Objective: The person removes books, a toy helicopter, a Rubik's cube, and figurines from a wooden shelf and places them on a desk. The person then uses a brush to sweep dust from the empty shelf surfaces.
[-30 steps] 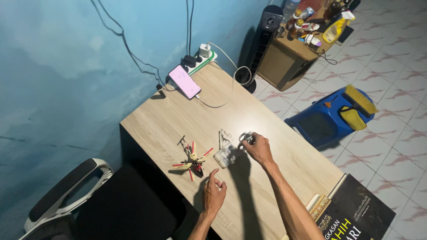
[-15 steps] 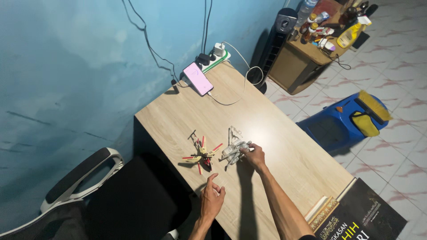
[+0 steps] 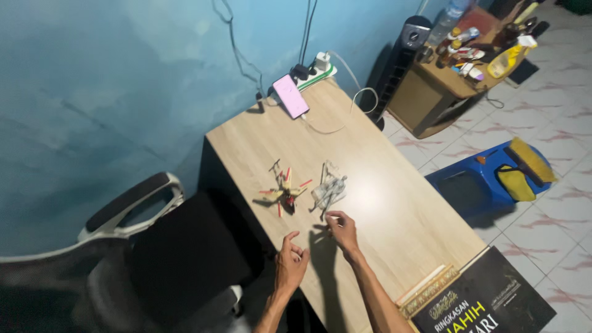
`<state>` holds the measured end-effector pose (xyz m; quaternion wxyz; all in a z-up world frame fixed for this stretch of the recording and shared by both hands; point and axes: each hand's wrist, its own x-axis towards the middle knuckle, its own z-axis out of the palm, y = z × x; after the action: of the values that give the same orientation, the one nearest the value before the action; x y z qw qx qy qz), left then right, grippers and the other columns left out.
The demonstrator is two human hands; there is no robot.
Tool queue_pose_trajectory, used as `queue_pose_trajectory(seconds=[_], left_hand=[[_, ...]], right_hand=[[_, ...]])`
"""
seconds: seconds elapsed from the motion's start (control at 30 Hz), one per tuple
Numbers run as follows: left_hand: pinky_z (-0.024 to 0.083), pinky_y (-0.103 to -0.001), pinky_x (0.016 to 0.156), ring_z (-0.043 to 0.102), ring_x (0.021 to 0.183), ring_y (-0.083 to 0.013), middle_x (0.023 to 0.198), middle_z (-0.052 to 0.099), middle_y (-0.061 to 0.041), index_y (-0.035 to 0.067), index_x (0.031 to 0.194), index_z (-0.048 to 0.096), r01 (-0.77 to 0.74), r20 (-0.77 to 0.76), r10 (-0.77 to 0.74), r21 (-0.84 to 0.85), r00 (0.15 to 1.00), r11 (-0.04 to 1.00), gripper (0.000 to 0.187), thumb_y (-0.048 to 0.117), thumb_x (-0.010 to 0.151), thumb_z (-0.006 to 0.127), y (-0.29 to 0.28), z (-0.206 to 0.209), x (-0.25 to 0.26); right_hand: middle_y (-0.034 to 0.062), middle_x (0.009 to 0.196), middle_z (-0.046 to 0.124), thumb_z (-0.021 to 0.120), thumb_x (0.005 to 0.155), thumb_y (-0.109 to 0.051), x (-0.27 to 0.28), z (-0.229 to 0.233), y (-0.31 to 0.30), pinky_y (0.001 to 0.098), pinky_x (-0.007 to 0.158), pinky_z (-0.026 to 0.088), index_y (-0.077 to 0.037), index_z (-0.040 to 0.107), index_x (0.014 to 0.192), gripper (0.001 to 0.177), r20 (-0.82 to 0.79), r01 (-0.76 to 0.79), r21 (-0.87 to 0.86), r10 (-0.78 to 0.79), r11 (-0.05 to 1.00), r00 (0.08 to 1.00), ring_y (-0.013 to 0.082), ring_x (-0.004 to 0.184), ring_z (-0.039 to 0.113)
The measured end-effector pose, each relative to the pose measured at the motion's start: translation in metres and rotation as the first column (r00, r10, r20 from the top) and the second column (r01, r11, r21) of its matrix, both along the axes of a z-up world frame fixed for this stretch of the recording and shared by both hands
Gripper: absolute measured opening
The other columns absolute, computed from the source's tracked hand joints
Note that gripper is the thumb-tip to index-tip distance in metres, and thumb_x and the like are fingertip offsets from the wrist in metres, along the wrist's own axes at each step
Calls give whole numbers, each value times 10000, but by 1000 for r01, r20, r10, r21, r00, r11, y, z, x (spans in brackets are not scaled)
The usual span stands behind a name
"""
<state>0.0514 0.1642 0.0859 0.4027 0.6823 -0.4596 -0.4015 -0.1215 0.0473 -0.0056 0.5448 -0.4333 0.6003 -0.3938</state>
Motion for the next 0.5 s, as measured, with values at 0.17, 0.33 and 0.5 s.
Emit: queue_pose_trajectory(seconds=[0.17, 0.33, 0.5], left_hand=[[491, -273, 560, 560, 560, -102, 702, 611, -29, 85, 1340, 570, -120, -44, 116, -84, 992, 989, 519, 85, 854, 750, 51, 4, 12], [511, -265, 578, 585, 592, -82, 707, 626, -8, 68, 1255, 633, -308, -78, 300, -163, 951, 937, 413, 100, 861, 754, 135, -3, 42], [509, -264, 593, 607, 639, -87, 725, 653, -33, 46, 1121, 686, -504, -153, 480, -271, 864, 820, 222, 133, 922, 732, 274, -5, 73]], right_hand=[[52, 743, 680, 715, 933, -169, 49, 46, 62, 267, 538, 488, -32, 720, 1145, 252, 94, -217, -43, 220, 975, 971, 104, 590, 590], [10, 768, 643, 720, 917, -109, 96, 75, 141, 251, 561, 505, -28, 707, 1164, 261, 167, -446, -145, 466, 883, 869, 77, 638, 583], [-5, 845, 728, 693, 956, -131, 148, 86, 253, 240, 594, 520, -13, 714, 1068, 164, 242, -643, -280, 701, 713, 671, 59, 707, 632]])
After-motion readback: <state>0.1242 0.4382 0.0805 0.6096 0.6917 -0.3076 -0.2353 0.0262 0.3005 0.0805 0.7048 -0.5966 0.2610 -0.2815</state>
